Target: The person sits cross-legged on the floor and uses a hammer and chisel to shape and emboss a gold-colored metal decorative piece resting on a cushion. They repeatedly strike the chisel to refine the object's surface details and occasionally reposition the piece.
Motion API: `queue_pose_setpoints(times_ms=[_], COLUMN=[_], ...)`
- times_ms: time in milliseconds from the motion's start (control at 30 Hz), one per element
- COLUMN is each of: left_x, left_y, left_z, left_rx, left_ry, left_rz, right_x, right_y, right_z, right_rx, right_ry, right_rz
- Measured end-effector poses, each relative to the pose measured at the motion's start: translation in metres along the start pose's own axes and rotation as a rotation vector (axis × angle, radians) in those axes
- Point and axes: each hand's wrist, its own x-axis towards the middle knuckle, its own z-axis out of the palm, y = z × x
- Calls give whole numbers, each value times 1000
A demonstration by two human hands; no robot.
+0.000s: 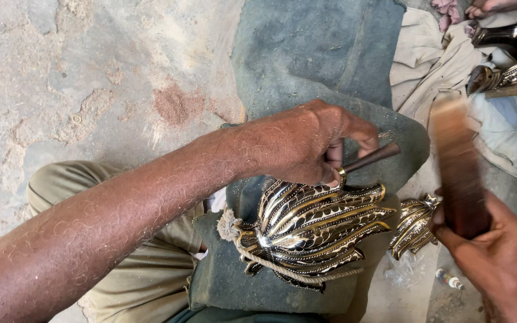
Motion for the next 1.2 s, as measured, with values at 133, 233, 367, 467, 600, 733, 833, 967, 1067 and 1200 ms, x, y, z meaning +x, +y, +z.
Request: queue_pose_setpoints(times_ms=[133, 233, 367, 467, 600, 733, 833, 967, 1067, 1200], left_x=[-5, -6, -10, -9, -15, -17, -21, -24, -25, -30], left_y=[-1, 1, 0, 3, 6, 10, 10, 9, 10, 10], left_z=[0, 2, 2, 1, 4, 6, 7, 7, 7, 8], left_rx=[-27, -2, 8, 24, -15, 4, 20, 20, -5, 3], left_ry=[26, 60, 86, 64, 116, 143, 179, 231, 168, 240], left_rz=[-18, 5, -3, -51, -81, -141, -110, -40, -125, -28], right_x=[5, 6, 10, 13, 20, 23, 25, 29, 35, 37], right_y=[0, -6, -21, -32, -39, -36, -33, -26, -22, -26], right_z=[-1, 3, 11, 11, 16, 14, 8, 4, 4, 2], right_rx=[-29, -214, -64, -210, -91, 201, -306, 27, -213, -143], right_ry=[-131, 56, 16, -67, -156, 7, -207, -92, -95, -32], right_rz=[-25, 24, 69, 67, 75, 27, 14, -20, 2, -4])
